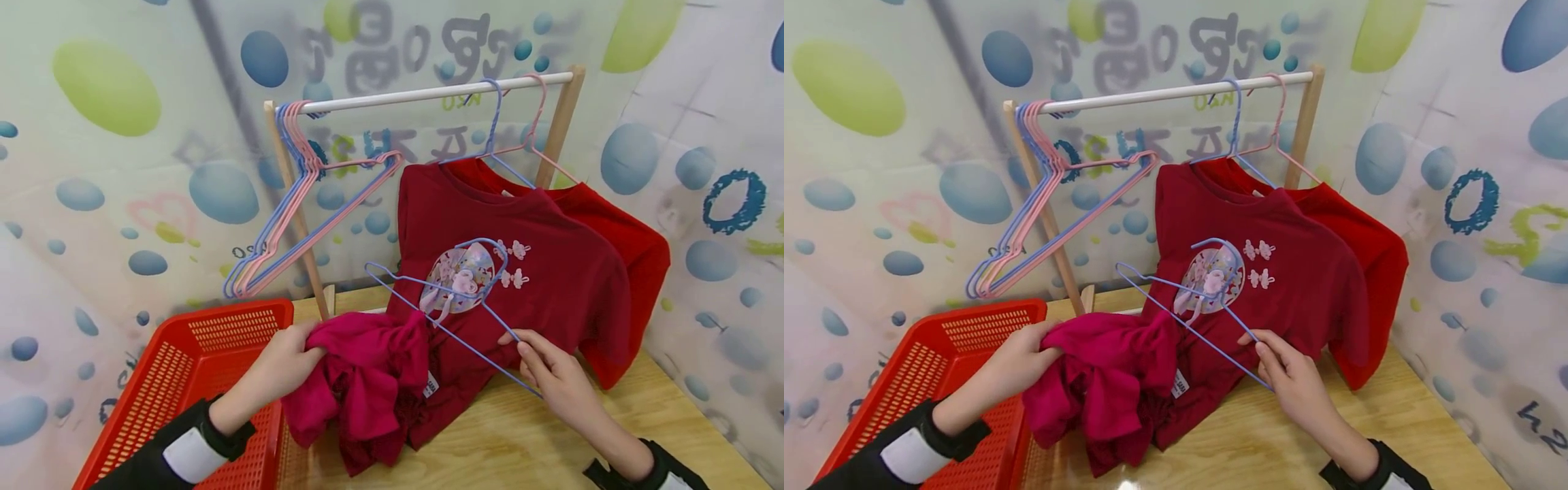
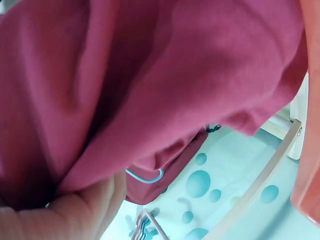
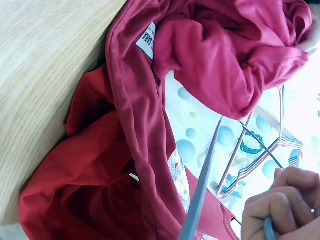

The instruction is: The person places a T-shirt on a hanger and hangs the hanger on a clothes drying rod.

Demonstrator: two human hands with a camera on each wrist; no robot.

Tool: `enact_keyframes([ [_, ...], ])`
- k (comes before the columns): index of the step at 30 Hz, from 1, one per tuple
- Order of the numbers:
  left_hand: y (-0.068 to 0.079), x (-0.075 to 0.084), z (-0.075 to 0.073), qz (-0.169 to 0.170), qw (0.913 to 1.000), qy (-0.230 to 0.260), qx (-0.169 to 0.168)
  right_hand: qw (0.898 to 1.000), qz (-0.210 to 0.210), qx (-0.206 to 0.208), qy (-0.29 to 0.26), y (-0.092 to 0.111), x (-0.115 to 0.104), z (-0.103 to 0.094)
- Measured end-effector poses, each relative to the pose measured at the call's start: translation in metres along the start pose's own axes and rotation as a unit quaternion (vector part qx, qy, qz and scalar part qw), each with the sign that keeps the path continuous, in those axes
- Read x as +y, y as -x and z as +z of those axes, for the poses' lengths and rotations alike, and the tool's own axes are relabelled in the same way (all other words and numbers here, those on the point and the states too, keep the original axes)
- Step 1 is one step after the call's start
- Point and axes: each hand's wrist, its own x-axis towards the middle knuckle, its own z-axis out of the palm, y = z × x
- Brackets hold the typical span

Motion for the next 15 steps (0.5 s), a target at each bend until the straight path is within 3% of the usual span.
enact_keyframes([
  [10,-0.005,-0.001,0.030,0.029,0.9965,-0.060,-0.051,1.000,0.004,0.006,0.009,-0.001,-0.002,0.001],
  [15,-0.008,-0.003,0.036,0.058,0.9936,-0.072,-0.065,1.000,0.004,0.003,0.005,-0.001,-0.002,0.002],
])
